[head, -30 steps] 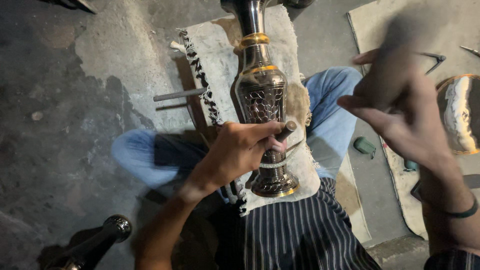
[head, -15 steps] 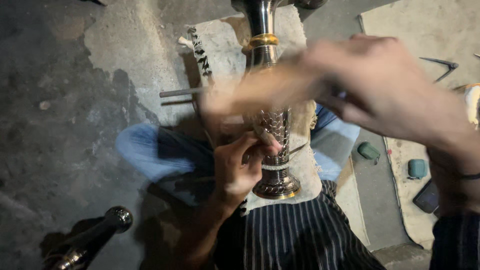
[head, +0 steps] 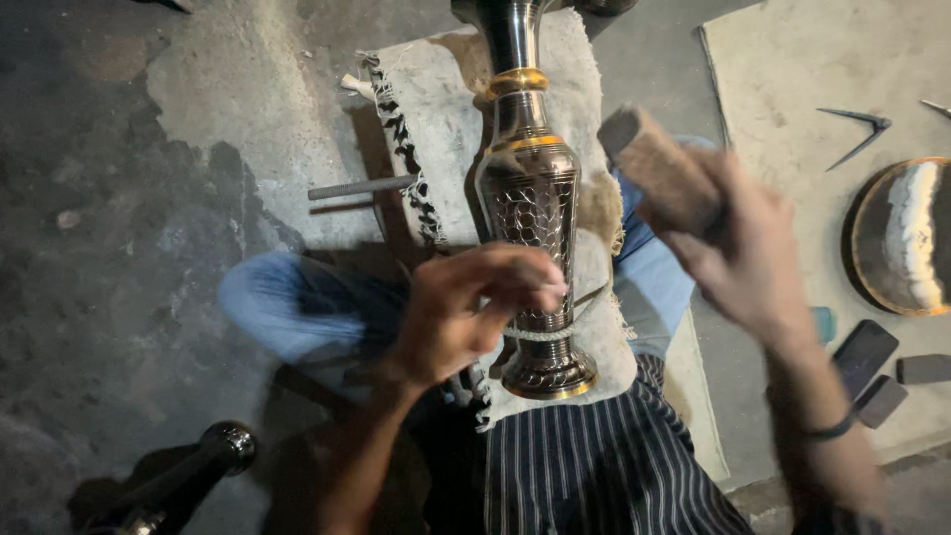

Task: The person sits cross-legged on the floor holding a small chisel against the patterned surface of a brass vase and strikes the chisel with a wooden mallet, working repeatedly around the engraved design to decorate the metal surface.

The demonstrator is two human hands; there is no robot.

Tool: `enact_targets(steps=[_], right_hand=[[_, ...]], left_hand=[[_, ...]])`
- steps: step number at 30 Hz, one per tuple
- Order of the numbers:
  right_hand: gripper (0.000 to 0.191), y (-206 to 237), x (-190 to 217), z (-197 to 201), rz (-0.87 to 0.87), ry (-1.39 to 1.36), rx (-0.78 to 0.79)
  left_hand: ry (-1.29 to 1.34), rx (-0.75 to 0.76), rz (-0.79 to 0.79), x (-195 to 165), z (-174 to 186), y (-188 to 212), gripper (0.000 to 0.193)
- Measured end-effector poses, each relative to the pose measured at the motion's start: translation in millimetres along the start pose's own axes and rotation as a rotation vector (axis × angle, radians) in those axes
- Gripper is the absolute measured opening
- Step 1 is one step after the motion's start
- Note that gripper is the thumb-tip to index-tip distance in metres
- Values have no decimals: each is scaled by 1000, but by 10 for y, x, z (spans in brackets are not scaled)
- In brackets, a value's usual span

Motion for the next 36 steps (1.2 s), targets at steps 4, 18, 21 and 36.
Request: enact_targets(steps=[4, 18, 21, 36], right_hand=[[46, 379, -369, -227, -99, 20, -158], [37, 847, -507, 53, -117, -28, -413], [40, 868, -478, 125, -160, -276, -423], [58, 205, 199, 518, -27, 225, -110]], left_hand=[[-69, 334, 28, 158, -126, -311, 26], [-21, 778, -120, 105, -243, -707, 58], [-37, 816, -118, 137, -256, -706, 56], [-190, 333, -102, 189, -111, -255, 33]])
Point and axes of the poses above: each hand's wrist, its own y-axis away from the middle knuckle, its own z-axis out of the back of the hand, x = y × z, the point moved 4 cm from there along -y, towards the middle knuckle, and after that the axes turned 8 degrees about -z, right-handed, at the moved point
